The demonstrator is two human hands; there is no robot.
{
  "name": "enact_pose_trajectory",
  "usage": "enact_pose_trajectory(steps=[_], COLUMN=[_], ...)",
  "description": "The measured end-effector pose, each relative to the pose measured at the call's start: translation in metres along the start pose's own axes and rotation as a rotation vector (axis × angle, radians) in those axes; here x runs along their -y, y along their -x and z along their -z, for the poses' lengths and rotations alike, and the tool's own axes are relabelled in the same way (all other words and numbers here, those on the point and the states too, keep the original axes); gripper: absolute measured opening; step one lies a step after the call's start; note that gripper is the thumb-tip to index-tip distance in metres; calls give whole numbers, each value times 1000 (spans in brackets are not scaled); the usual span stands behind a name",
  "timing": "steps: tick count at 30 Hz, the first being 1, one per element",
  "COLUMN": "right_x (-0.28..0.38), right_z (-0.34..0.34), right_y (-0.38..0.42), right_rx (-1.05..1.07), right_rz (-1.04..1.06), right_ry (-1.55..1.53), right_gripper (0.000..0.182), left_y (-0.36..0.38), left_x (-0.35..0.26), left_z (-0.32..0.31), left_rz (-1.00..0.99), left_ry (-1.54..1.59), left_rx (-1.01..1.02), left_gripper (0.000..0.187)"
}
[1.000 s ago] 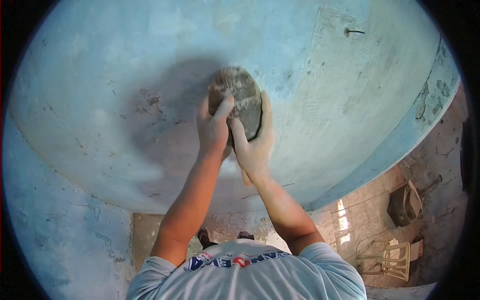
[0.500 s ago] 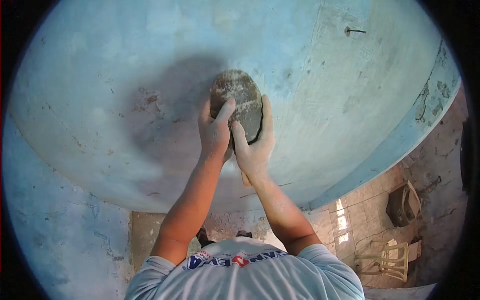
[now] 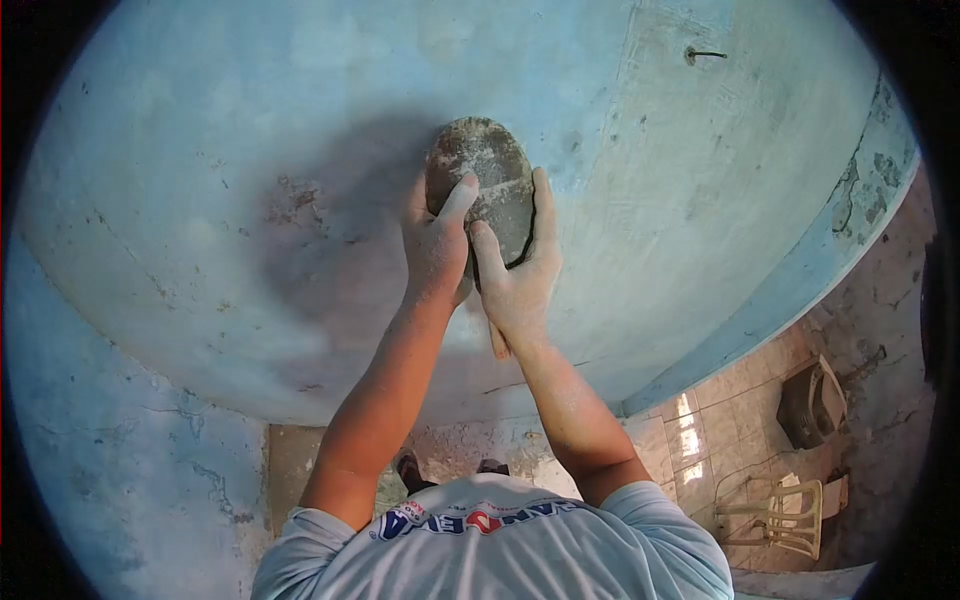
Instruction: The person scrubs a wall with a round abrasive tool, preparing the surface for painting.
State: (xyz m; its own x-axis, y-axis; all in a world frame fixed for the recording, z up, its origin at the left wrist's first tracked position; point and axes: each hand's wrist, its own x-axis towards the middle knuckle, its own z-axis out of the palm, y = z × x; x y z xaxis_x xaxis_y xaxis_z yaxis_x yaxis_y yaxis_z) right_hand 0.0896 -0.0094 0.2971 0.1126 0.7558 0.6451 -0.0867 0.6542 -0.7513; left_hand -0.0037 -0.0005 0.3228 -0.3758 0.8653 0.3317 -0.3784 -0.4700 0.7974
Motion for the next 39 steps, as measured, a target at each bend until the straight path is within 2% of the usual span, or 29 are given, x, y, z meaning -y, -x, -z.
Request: enact_pose_trajectory(steps=[4,6,9,10,13,16,18,19,20,21,24,25,27,28,31,34,37,39], right_x=[-45,-81,-96,-95,-79,-21,-6,-26,-44,-60,-111,-113,-120,-116,-88,-85,-101,-123], right_z=[22,37,42,39,18,5,1,4,8,15,35,37,34,32,16,12,27,36], right_y=[57,104,125,116,55,1,-7,3,22,49,133,142,132,122,64,57,104,137], right_rx=[26,28,15,16,28,66,56,31,22,12,24,24,27,28,29,14,30,13], right_rz=[20,-34,-191,-70,72,73,17,108,109,118,-117,-201,-143,-119,88,11,-115,-176], right_ry=[220,175,73,196,126,53,-15,65,91,116,113,86,99,110,165,55,151,100], right_gripper=[80,80,81,82,80,81,81,81,81,81,83,83,83,84,83,83,82,82], left_y=[38,72,84,76,32,-2,-4,-3,15,32,81,82,85,74,34,27,62,85], left_x=[56,87,122,114,70,12,14,17,25,48,129,131,134,120,76,72,122,149], left_z=[36,53,70,68,40,8,10,12,18,36,88,90,91,79,56,50,82,90], left_rz=[0,86,201,167,-15,-135,-130,-128,-63,-12,134,145,177,128,27,10,104,115], left_ry=[-174,-279,-143,-198,-187,-97,-83,-77,-103,-171,-261,-260,-254,-257,-248,-130,-277,-251], left_rx=[-41,-114,-118,-106,-86,-22,29,52,-4,-28,-112,-111,-113,-132,-41,-28,-128,-163], left_gripper=[36,38,40,39,36,33,38,40,32,35,43,43,45,44,43,41,39,37])
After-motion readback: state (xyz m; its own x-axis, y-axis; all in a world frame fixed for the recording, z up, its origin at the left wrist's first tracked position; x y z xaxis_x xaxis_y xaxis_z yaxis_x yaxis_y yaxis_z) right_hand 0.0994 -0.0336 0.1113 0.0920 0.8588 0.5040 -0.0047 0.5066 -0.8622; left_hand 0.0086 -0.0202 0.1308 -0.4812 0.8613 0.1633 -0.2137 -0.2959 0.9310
